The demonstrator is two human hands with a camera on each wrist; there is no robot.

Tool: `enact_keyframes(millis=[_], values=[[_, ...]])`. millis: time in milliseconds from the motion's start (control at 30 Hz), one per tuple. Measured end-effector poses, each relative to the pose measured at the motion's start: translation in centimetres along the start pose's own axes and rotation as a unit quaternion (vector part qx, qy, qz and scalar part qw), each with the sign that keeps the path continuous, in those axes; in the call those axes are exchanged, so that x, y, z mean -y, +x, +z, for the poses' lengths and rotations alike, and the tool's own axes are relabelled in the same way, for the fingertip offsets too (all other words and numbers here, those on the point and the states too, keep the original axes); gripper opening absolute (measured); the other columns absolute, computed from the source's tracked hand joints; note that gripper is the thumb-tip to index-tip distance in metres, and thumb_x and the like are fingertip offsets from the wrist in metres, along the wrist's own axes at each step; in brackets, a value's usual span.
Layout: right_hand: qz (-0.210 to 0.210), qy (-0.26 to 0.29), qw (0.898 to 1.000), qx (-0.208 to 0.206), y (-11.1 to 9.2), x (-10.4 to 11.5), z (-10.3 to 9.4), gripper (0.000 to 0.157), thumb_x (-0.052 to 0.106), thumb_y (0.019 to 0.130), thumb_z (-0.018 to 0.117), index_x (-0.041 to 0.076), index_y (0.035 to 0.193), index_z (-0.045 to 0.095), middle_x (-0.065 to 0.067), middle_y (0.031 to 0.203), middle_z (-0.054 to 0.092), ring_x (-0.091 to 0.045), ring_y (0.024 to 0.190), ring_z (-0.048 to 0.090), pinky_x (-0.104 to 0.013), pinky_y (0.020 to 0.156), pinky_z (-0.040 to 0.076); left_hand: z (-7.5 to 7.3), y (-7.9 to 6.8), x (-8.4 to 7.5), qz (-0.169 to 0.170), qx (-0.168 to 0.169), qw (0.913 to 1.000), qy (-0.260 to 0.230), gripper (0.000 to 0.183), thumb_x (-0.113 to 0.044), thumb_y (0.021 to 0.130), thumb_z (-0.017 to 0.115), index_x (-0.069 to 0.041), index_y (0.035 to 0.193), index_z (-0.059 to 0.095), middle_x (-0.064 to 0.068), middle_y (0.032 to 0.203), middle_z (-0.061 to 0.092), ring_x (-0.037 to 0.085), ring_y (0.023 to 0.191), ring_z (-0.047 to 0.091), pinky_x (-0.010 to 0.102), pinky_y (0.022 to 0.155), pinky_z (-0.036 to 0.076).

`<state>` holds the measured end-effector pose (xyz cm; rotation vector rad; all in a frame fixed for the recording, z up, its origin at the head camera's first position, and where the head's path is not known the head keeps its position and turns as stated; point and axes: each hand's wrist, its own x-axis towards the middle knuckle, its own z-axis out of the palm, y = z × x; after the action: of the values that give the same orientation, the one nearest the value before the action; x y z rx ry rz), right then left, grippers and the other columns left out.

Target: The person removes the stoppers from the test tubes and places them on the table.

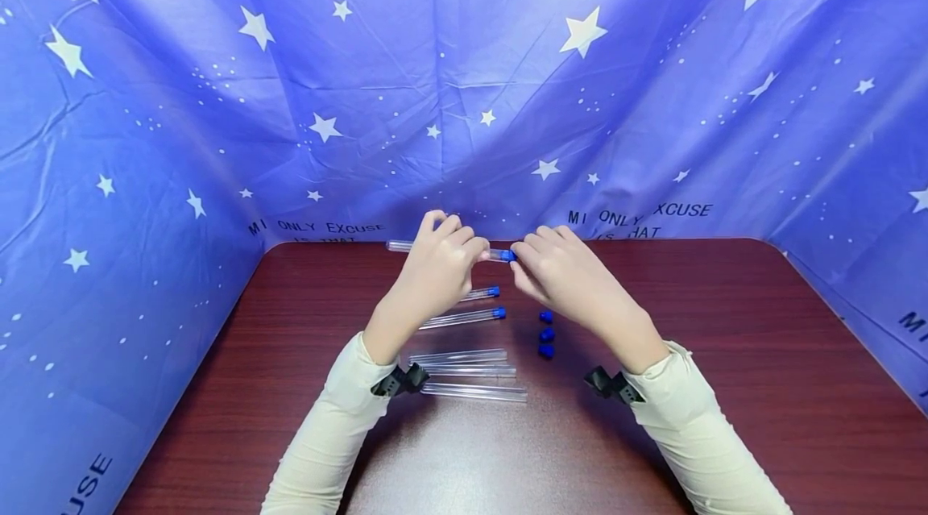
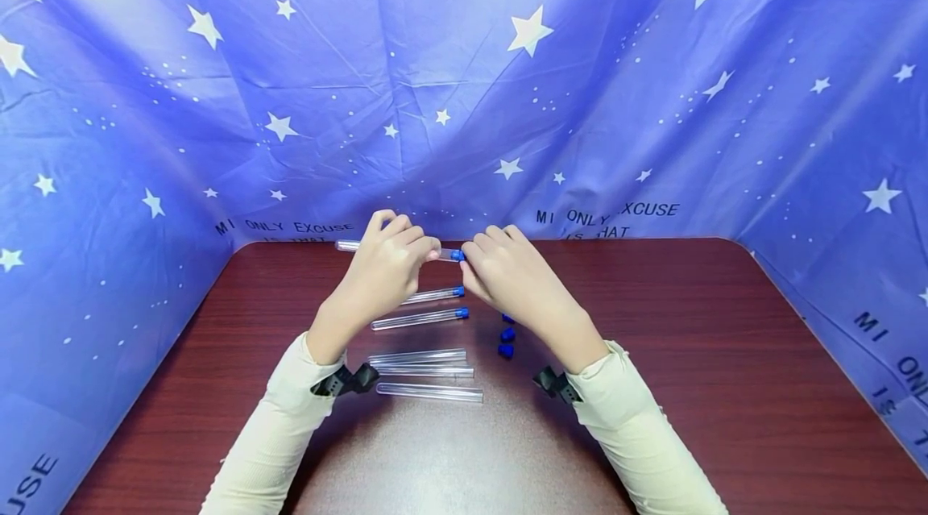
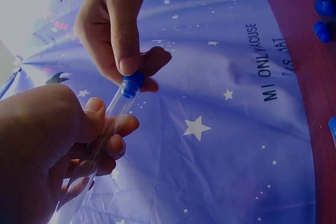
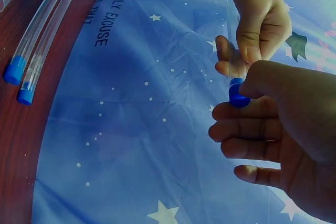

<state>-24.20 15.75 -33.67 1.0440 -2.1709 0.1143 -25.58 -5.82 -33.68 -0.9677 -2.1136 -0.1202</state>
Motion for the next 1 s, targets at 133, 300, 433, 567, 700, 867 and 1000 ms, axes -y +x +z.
enact_keyframes(millis=[133,300,433,567,700,867,1000], values=[[-0.014,-0.008,1.000,-0.016,0.0,0.0,0.0,0.012,0.012,0.088,0.070,0.000,0.088,0.067,-0.008,0.076,0.063,-0.028,0.074,0.056,-0.040,0.071,0.046,0.0,0.0,-0.1,0.000,0.000,1.0000,-0.003,0.019,-0.013,0.098,0.060,-0.013,0.084,0.074,-0.002,0.076,0.068,0.020,0.077,0.056,0.043,0.094,0.043],[-0.022,0.033,0.999,-0.023,0.0,-0.1,-0.1,0.009,0.008,0.087,0.068,-0.001,0.086,0.065,-0.008,0.073,0.059,-0.026,0.070,0.051,-0.038,0.067,0.045,0.1,0.1,0.0,0.004,-0.005,1.0000,-0.002,0.017,-0.014,0.098,0.062,-0.014,0.087,0.074,-0.003,0.078,0.068,0.020,0.078,0.056,0.043,0.094,0.044],[-0.016,0.078,0.997,-0.018,-0.1,-0.3,-0.2,0.010,0.008,0.089,0.064,-0.001,0.087,0.066,-0.006,0.073,0.057,-0.023,0.068,0.048,-0.037,0.068,0.045,0.1,0.2,0.0,0.007,-0.019,0.9998,-0.007,0.015,-0.014,0.098,0.064,-0.013,0.089,0.075,-0.002,0.080,0.069,0.020,0.079,0.057,0.042,0.093,0.044],[-0.009,0.109,0.994,-0.012,-0.1,-0.6,-0.3,0.011,0.010,0.091,0.062,0.000,0.086,0.066,-0.004,0.071,0.053,-0.020,0.067,0.045,-0.036,0.068,0.044,0.0,0.2,0.0,0.008,-0.035,0.9993,-0.011,0.015,-0.015,0.099,0.064,-0.013,0.090,0.076,-0.001,0.081,0.071,0.020,0.081,0.059,0.041,0.093,0.045],[-0.003,0.137,0.990,-0.009,-0.2,-0.9,-0.2,0.010,0.010,0.091,0.062,0.002,0.088,0.067,-0.002,0.071,0.051,-0.016,0.067,0.044,-0.034,0.067,0.043,0.0,0.2,0.1,0.008,-0.049,0.9987,-0.011,0.014,-0.015,0.099,0.064,-0.013,0.091,0.076,-0.001,0.082,0.071,0.020,0.082,0.060,0.042,0.093,0.046],[0.026,0.195,0.980,0.010,-0.3,-1.3,-0.4,0.006,0.008,0.092,0.064,0.007,0.091,0.070,0.002,0.072,0.051,-0.009,0.068,0.042,-0.027,0.063,0.040,-0.1,0.2,0.1,0.016,-0.066,0.9975,-0.017,0.012,-0.014,0.098,0.065,-0.012,0.092,0.076,0.000,0.082,0.070,0.020,0.082,0.060,0.042,0.093,0.046],[0.055,0.249,0.966,0.038,-0.4,-1.6,-0.9,0.007,0.009,0.093,0.066,0.012,0.092,0.072,0.007,0.074,0.049,-0.003,0.067,0.042,-0.022,0.060,0.039,-0.2,0.3,0.0,0.022,-0.077,0.9965,-0.023,0.012,-0.015,0.098,0.065,-0.012,0.094,0.076,0.000,0.082,0.070,0.020,0.082,0.060,0.042,0.093,0.046]])
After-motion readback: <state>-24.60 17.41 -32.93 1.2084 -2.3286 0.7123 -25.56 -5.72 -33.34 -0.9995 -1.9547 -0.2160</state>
